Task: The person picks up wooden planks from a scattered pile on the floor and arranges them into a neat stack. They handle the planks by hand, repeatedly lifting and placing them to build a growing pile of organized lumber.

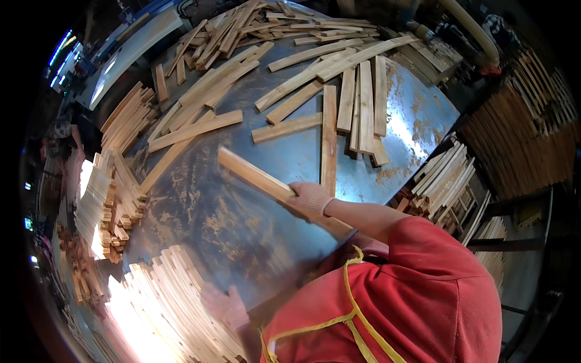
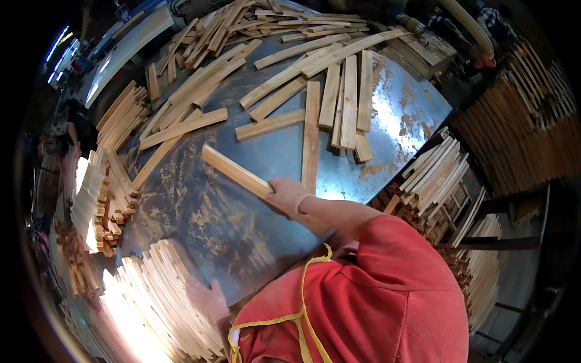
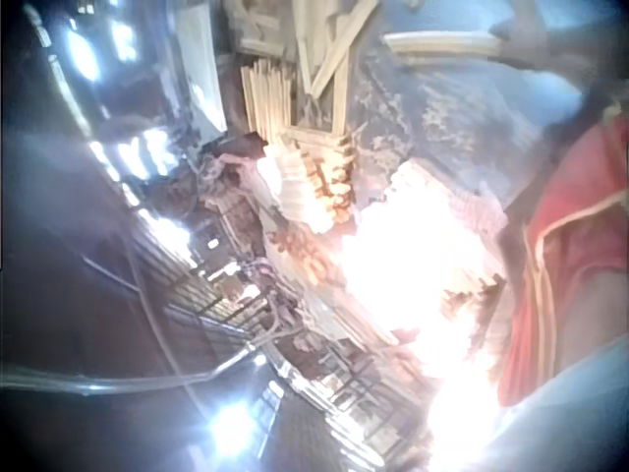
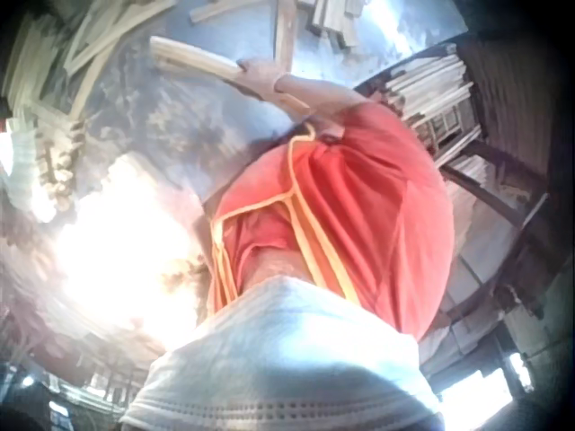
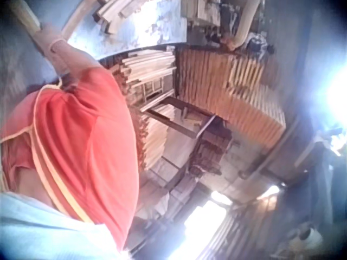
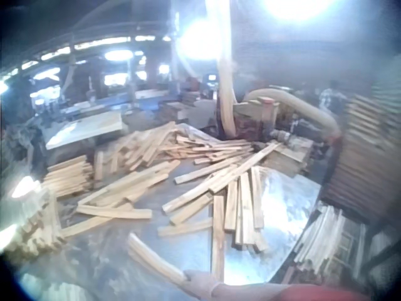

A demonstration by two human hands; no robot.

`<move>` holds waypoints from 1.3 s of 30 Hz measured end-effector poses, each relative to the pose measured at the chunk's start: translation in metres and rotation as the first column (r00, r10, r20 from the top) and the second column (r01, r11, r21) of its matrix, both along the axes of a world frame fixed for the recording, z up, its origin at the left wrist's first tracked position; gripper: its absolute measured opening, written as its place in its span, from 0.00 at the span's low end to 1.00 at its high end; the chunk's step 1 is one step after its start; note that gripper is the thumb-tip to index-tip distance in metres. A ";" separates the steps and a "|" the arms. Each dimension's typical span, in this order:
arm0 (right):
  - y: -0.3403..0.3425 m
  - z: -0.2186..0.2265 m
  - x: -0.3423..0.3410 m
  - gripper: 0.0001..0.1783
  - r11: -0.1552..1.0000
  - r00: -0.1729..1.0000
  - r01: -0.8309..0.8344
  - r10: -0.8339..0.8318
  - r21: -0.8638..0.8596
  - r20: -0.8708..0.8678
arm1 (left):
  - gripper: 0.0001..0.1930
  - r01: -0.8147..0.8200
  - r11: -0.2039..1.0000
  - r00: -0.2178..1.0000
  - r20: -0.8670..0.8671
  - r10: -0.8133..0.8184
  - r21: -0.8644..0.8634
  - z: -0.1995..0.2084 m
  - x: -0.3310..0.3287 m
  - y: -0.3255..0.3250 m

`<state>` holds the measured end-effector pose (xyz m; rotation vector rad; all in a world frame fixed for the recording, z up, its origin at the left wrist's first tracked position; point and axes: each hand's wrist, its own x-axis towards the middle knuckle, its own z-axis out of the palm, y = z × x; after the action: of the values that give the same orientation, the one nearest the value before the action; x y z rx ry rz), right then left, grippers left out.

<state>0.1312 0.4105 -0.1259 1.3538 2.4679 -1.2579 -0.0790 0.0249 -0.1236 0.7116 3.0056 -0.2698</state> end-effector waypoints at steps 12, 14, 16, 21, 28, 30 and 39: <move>0.240 0.007 0.142 0.39 0.565 0.739 0.673 -0.522 0.477 -0.425 | 0.54 0.256 0.949 0.906 0.296 -0.303 0.186 -0.018 0.114 0.190; 0.315 -0.012 0.219 0.43 0.459 0.551 0.824 -0.785 0.332 -0.284 | 0.55 0.240 0.967 0.911 0.324 -0.255 0.086 -0.004 0.123 0.226; 0.341 -0.001 0.232 0.46 0.379 0.428 0.875 -0.897 0.302 -0.113 | 0.55 0.212 0.973 0.937 0.266 -0.229 0.091 -0.021 0.117 0.222; 0.378 -0.028 0.273 0.19 0.440 0.371 0.799 -0.897 -0.410 -0.239 | 0.55 0.221 0.971 0.939 0.248 -0.237 0.093 -0.046 0.103 0.219; 0.316 0.027 0.240 0.27 0.567 0.365 0.723 -0.798 -0.394 -0.479 | 0.53 0.229 0.970 0.950 0.200 -0.241 0.084 -0.050 0.103 0.213; 0.294 0.025 0.210 0.33 0.746 0.774 0.621 -0.535 0.240 -0.340 | 0.53 0.240 0.967 0.948 0.196 -0.252 0.085 -0.051 0.102 0.215; 0.257 -0.004 0.194 0.62 0.644 0.700 0.688 -0.710 0.335 -0.072 | 0.55 0.196 0.969 0.926 0.295 -0.234 0.151 -0.040 0.104 0.218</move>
<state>0.3251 0.6679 -0.1298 2.5802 2.2226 -0.8170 0.0246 0.2430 -0.1637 0.9946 2.6621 0.0182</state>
